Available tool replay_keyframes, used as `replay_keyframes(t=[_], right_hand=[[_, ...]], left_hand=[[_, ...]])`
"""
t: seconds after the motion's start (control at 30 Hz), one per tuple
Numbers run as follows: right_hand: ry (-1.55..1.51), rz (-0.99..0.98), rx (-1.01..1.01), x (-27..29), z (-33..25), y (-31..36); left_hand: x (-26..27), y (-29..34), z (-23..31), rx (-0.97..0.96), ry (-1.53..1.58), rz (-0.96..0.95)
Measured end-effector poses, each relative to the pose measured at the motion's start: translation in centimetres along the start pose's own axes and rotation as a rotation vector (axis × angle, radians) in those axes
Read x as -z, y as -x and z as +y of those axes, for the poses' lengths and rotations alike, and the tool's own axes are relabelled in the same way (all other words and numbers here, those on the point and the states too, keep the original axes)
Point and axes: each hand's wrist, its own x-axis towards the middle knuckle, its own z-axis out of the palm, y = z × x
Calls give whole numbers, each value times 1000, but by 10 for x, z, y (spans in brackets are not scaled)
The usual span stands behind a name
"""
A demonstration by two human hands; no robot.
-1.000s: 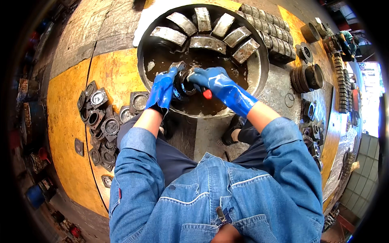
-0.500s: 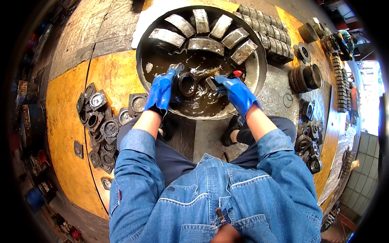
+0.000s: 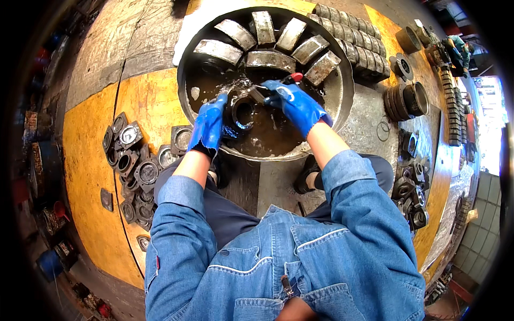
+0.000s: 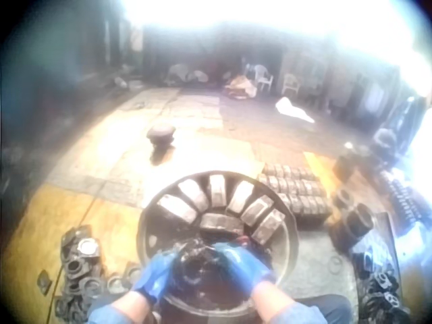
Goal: The person uses a brush to scrub metal components inside a circular container filled with liquid. They pick up individual parts, clean them with the brush, and set them aside on the floor.
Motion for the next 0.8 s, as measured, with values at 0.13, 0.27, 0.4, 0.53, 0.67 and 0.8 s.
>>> replay_keyframes(t=[0.13,0.27,0.4,0.53,0.67,0.8], right_hand=[[-582,94,-535,-11,19,23],[-379,47,-543,-29,17,54],[-689,44,-667,-52,6,67],[-26,-88,-241,-38,-13,85],[-71,31,-431,-7,-65,77],[-223,288,-343,3,-36,52]], left_hand=[[-1,0,2,-11,-44,19],[1,1,6,15,-90,12],[-6,-3,2,-27,-25,22],[-1,-3,-7,-129,-119,21],[5,-8,-15,-173,-171,-12],[2,-8,-17,-273,-139,-25]])
